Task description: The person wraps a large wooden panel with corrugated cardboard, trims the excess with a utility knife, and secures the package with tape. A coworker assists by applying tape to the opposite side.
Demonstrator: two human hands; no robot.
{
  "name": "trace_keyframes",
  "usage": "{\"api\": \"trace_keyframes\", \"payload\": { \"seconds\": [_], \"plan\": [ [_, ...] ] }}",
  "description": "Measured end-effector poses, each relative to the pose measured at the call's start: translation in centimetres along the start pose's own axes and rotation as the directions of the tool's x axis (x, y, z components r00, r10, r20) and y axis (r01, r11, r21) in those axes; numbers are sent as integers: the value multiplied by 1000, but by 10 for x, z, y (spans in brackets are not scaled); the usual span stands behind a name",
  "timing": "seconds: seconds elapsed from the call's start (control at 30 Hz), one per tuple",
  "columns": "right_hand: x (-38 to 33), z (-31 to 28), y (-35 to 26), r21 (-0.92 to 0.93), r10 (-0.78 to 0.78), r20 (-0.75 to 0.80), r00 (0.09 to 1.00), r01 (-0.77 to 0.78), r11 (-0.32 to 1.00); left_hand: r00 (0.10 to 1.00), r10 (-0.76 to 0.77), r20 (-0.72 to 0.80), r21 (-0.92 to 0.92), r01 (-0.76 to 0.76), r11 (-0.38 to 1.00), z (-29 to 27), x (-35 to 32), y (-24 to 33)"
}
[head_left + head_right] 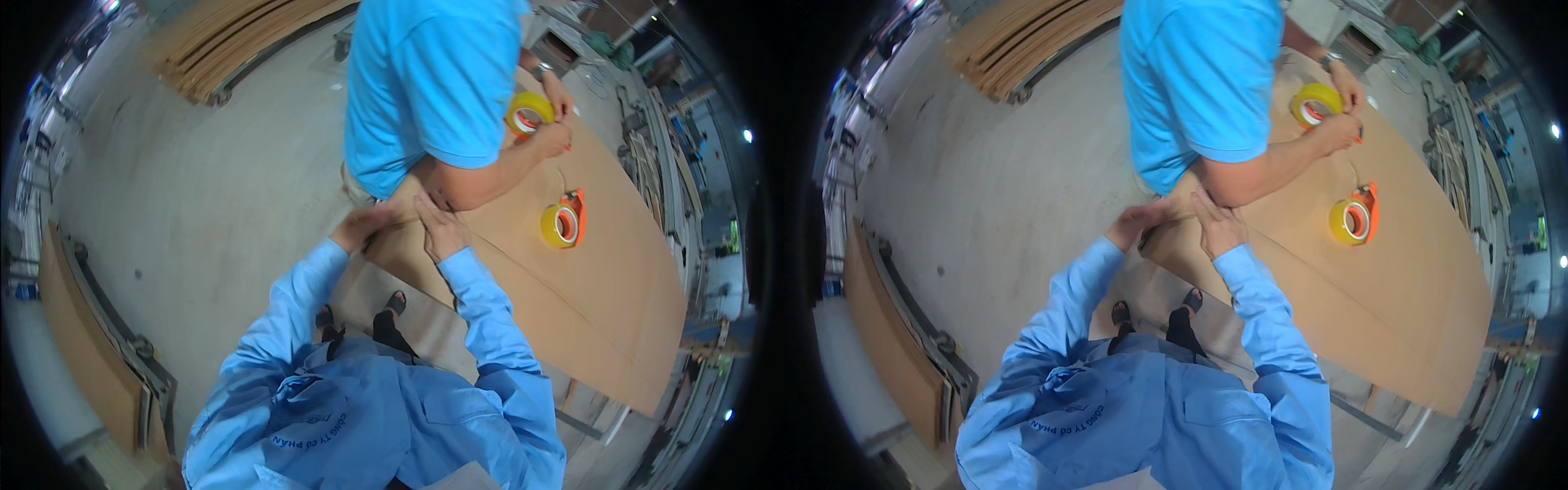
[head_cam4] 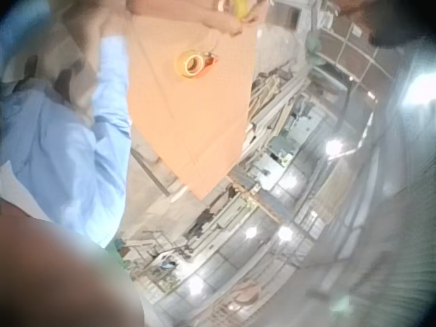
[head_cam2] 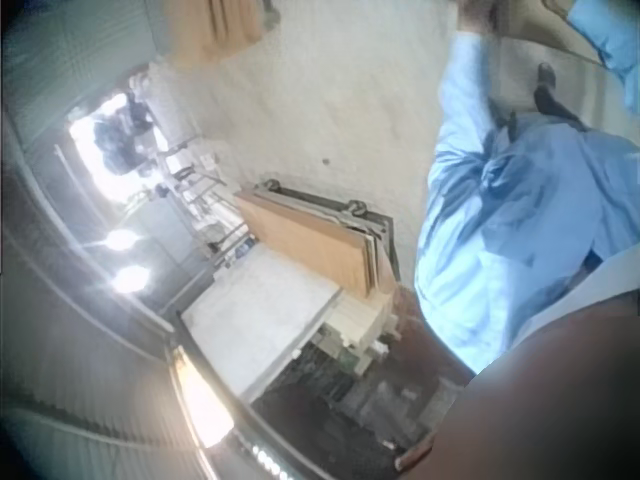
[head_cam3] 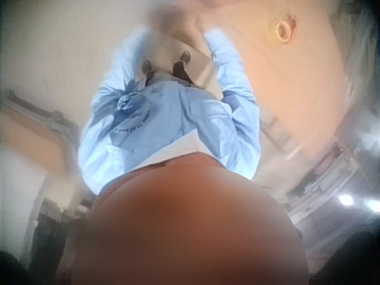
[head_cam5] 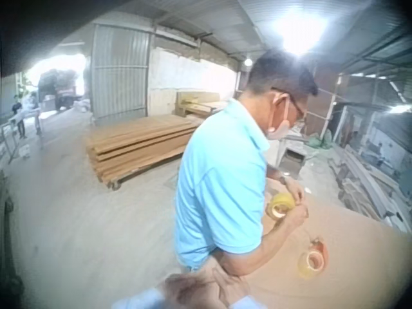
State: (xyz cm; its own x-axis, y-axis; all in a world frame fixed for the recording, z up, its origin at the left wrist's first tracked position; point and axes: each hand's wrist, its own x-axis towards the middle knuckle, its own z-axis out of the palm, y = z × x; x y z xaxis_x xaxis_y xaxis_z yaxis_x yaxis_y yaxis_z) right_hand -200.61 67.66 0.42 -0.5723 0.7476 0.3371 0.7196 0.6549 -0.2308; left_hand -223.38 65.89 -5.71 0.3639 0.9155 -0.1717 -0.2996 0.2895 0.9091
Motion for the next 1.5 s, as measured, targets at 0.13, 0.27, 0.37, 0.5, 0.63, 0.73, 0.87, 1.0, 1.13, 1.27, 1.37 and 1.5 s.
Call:
{"api": "trace_keyframes", "payload": {
  "seconds": [0.13,0.27,0.37,0.5,0.63,0.73,0.87,1.0,1.13,1.27,1.37,1.5],
  "plan": [
    [-12,-8,6,25,-52,17,998,52,998,927,-254,-275,-209,201,957,-13,24,-13],
    [-17,-17,15,-15,-147,46,988,148,989,967,-248,63,198,232,953,-9,58,-17],
    [-13,-19,19,202,-73,44,996,62,977,938,-310,156,244,268,932,-6,61,-13],
    [-7,-9,19,221,267,-59,962,-249,943,940,-324,107,297,281,913,-8,55,-10],
    [-7,9,17,-27,47,-153,987,-52,998,935,-350,-62,552,325,768,-12,62,-10],
    [-9,17,19,7,69,-138,988,-68,998,923,-378,-76,590,347,729,-12,65,-13],
    [-13,20,23,-12,136,1,991,-136,991,992,-122,-38,644,117,756,-1,39,-23],
    [-12,24,26,14,124,-108,986,-123,992,994,46,-95,670,30,741,13,-5,-27],
    [-13,21,23,17,113,-176,978,-112,994,984,-29,-177,596,131,793,28,-17,-4],
    [-12,14,16,12,132,-194,972,-132,991,941,-75,-330,698,297,651,39,-17,10],
    [-11,13,16,50,159,-197,967,-152,987,933,-65,-353,722,316,615,38,-16,6],
    [-13,11,16,62,157,-219,963,-147,987,925,-70,-374,738,342,582,37,-14,1]
  ]
}}
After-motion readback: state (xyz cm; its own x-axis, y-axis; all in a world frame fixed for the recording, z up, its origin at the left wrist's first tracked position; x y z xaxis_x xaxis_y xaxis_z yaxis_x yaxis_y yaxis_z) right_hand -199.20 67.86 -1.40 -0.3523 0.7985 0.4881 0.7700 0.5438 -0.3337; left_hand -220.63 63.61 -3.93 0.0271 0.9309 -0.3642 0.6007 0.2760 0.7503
